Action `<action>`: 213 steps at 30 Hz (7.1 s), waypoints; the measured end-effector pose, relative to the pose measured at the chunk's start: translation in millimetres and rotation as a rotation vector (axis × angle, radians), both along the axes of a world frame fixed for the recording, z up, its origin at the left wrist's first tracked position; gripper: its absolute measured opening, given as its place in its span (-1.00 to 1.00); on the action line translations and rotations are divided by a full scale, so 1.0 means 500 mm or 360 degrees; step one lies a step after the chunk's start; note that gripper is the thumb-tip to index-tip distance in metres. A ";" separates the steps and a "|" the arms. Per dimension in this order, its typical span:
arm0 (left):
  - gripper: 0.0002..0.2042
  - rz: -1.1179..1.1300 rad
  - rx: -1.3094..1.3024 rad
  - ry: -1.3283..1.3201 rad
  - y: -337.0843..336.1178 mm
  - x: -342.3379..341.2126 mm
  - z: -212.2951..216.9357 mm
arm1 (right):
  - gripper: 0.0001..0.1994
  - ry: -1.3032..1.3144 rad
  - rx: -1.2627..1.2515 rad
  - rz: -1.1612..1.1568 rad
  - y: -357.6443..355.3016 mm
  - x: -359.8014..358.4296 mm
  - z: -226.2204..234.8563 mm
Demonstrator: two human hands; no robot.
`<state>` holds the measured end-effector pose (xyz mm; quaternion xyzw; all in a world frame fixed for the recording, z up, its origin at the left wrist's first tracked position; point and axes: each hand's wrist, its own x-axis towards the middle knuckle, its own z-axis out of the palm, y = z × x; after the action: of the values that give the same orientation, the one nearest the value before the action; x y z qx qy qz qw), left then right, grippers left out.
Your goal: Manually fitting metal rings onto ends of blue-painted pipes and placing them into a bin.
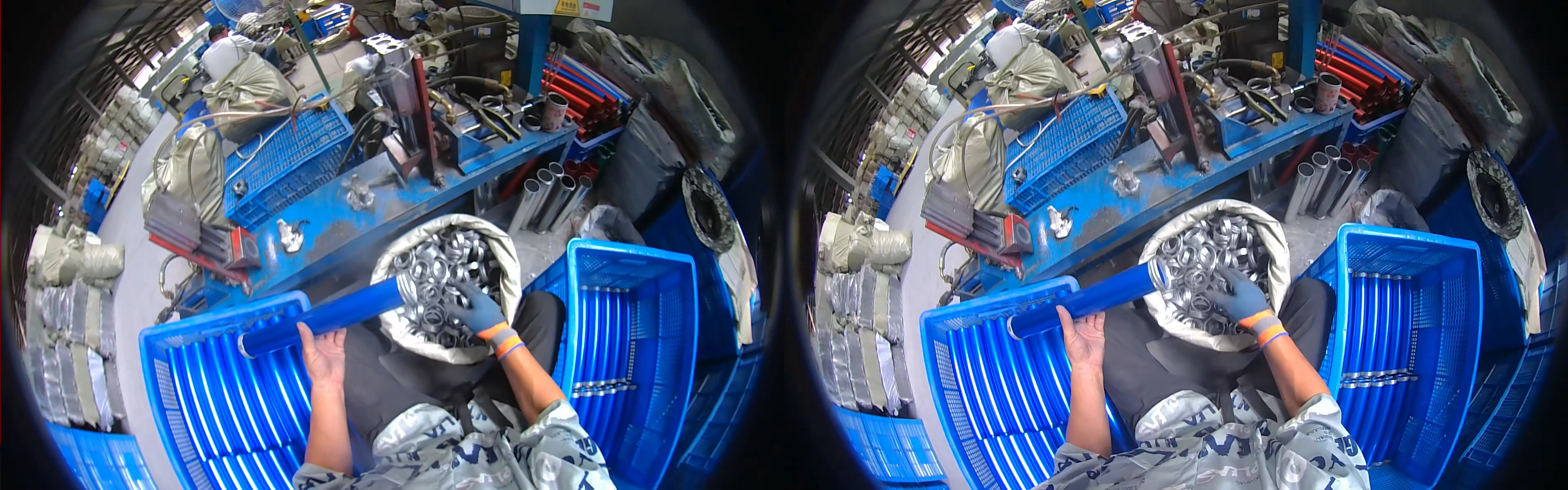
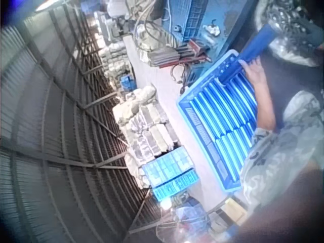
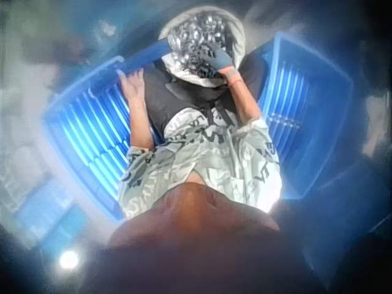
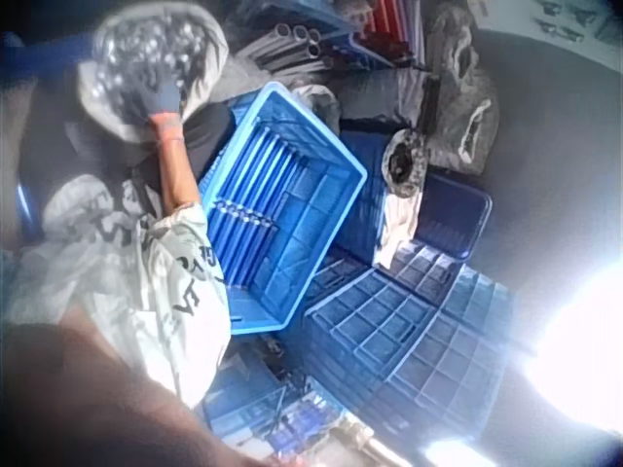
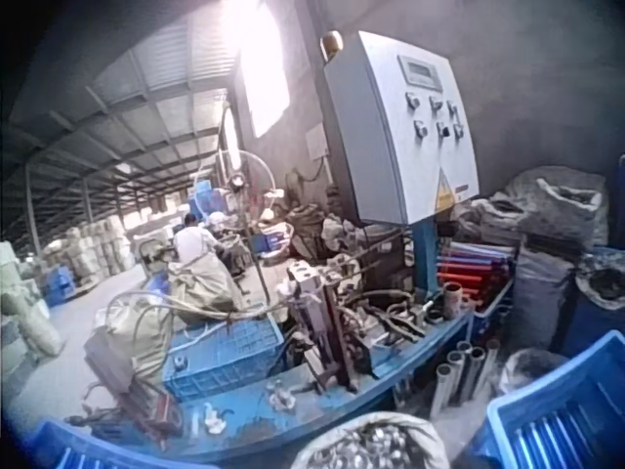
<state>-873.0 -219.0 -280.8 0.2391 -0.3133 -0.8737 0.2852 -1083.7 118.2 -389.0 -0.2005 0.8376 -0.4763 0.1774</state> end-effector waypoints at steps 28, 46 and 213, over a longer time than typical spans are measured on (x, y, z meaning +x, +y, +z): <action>-0.10 -0.0162 -0.0159 -0.0450 -0.355 -0.621 -0.085 | -0.31 0.0794 0.1054 0.0636 -0.017 0.042 -0.217; -0.06 0.0903 -0.1495 -0.3381 -0.696 0.838 0.162 | -0.63 0.1266 0.0741 0.0363 -0.042 0.160 -0.127; -0.16 0.0079 -0.0007 -0.0422 -0.344 -0.685 -0.018 | -0.31 0.0463 -0.1077 -0.1044 0.454 0.093 0.460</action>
<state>-1215.4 -390.7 -289.6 0.3594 -0.3442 -0.8265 0.2633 -1037.1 345.4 -158.8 -0.0368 0.6709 -0.7195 -0.1758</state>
